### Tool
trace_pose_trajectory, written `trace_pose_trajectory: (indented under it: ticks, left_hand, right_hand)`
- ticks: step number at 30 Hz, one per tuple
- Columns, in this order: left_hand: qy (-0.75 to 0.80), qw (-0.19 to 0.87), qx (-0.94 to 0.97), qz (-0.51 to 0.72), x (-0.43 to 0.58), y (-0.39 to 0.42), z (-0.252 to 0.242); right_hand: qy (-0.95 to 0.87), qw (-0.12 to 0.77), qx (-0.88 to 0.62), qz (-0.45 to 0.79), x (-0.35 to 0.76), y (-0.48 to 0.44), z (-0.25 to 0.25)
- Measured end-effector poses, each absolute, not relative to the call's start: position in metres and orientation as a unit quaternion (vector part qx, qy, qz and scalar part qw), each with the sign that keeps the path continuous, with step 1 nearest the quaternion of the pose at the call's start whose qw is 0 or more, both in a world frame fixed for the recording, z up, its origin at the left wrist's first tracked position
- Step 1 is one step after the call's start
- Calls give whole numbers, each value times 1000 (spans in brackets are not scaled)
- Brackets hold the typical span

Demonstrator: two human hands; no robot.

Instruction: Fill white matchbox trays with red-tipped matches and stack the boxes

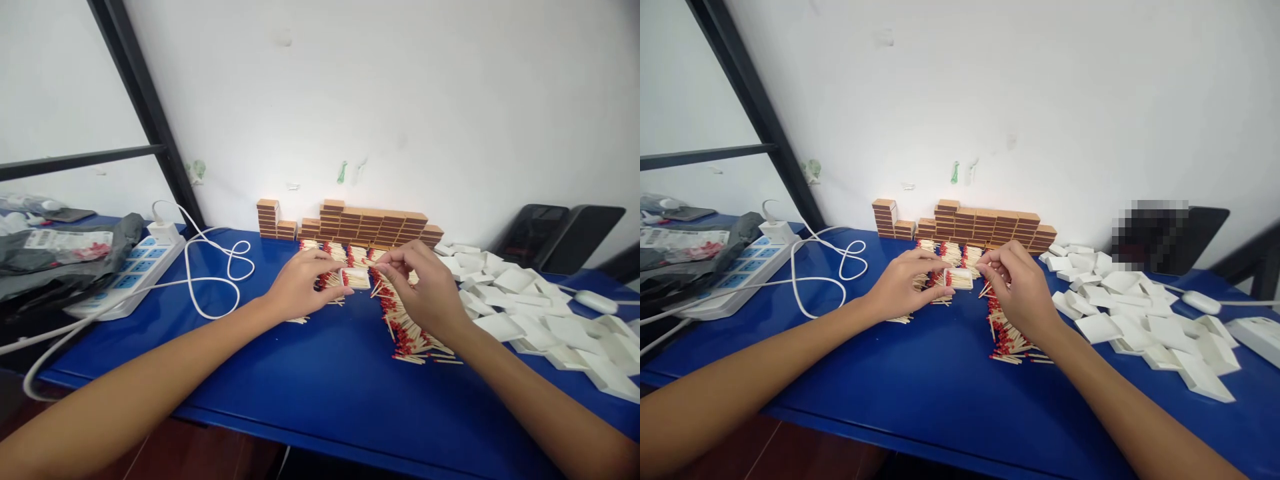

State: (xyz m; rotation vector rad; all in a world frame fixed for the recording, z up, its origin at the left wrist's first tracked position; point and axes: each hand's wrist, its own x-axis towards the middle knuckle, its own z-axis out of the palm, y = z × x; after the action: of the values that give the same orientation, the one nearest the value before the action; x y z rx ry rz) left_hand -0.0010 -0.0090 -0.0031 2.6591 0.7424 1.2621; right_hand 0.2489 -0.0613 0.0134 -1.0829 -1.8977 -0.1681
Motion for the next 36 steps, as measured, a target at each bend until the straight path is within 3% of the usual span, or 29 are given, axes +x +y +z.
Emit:
trace_pose_trajectory:
  ticks: [36]
  left_hand:
    - [233, 56, 887, 396, 1, -13, 2]
  right_hand:
    - [-771, 475, -423, -19, 238, -63, 13]
